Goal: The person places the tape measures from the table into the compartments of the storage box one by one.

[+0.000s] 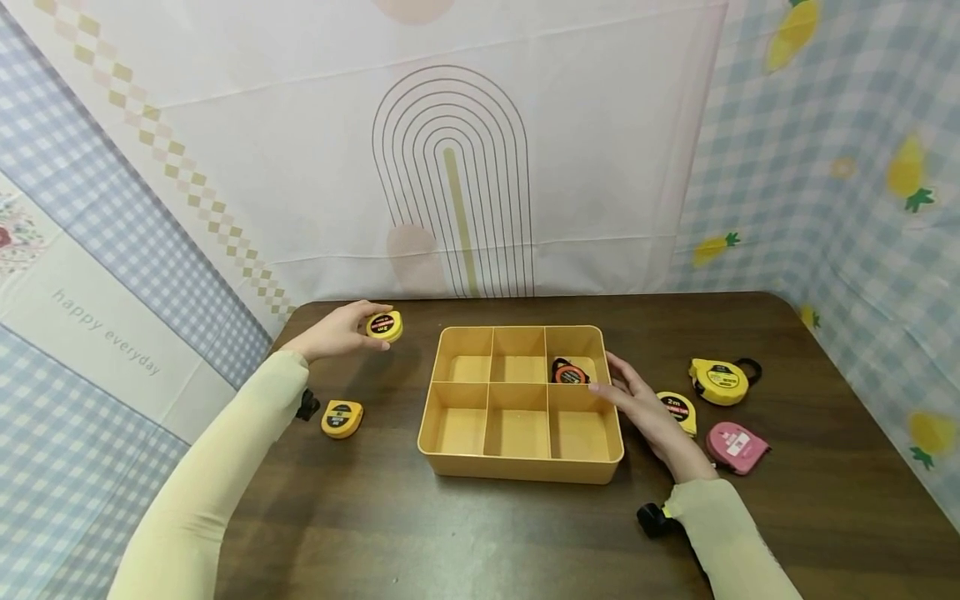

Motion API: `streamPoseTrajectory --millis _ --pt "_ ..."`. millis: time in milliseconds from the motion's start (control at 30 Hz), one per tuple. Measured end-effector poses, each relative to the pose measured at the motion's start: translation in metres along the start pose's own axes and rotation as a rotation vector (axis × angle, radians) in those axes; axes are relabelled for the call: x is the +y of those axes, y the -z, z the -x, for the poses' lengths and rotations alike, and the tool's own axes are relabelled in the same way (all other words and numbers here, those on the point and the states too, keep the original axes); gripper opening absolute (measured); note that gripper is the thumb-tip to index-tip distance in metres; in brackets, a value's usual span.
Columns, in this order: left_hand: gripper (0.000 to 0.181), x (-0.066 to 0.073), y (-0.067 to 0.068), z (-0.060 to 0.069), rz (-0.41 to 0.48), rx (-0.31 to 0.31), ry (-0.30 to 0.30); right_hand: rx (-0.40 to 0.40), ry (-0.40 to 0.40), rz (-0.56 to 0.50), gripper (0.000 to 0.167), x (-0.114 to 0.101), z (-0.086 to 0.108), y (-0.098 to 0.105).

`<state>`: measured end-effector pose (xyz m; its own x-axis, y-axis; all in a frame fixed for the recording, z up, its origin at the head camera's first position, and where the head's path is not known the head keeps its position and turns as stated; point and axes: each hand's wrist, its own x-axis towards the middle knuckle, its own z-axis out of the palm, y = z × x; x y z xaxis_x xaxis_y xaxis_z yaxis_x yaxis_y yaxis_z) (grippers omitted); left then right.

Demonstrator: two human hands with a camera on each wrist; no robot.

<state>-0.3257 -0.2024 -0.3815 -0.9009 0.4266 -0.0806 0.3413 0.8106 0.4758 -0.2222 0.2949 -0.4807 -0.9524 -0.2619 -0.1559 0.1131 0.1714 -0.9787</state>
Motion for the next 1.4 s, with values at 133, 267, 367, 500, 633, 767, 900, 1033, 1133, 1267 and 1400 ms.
streamPoseTrajectory --millis 133,267,367,500,633,767,900,1033,1133,1267,1400 --pt "0.072 0.004 -0.001 -0.002 0.006 -0.010 -0.001 0.005 -0.005 0.011 0.081 0.000 -0.001 0.000" --pt "0.073 0.007 -0.002 -0.005 -0.002 -0.021 -0.015 0.008 -0.007 0.006 0.083 0.001 -0.001 0.001" --pt "0.072 0.009 -0.002 -0.007 -0.015 -0.017 -0.017 0.009 -0.009 0.004 0.084 0.001 -0.001 0.001" --pt "0.071 0.013 -0.001 -0.009 -0.017 -0.011 -0.022 0.008 -0.008 0.001 0.083 0.000 -0.001 0.002" --pt "0.071 0.017 0.001 -0.010 -0.012 -0.008 -0.030 0.009 -0.005 0.003 0.082 -0.001 -0.002 0.002" --pt "0.071 0.021 0.002 -0.013 -0.009 -0.007 -0.044 0.008 -0.005 0.006 0.082 -0.002 -0.002 0.002" --pt "0.073 0.028 0.004 -0.016 -0.026 -0.015 -0.079 0.008 -0.007 0.007 0.083 -0.002 -0.003 0.002" --pt "0.074 0.036 0.005 -0.021 -0.037 -0.022 -0.115 0.014 -0.008 0.008 0.084 -0.001 -0.003 0.003" --pt "0.074 0.042 0.006 -0.025 -0.041 -0.024 -0.135 0.014 -0.006 0.008 0.084 -0.002 -0.003 0.004" --pt "0.074 0.046 0.006 -0.028 -0.055 -0.026 -0.146 0.009 -0.005 0.008 0.083 -0.002 -0.003 0.004" --pt "0.074 0.049 0.003 -0.029 -0.066 -0.038 -0.152 0.002 -0.016 0.011 0.083 -0.002 -0.001 0.002"
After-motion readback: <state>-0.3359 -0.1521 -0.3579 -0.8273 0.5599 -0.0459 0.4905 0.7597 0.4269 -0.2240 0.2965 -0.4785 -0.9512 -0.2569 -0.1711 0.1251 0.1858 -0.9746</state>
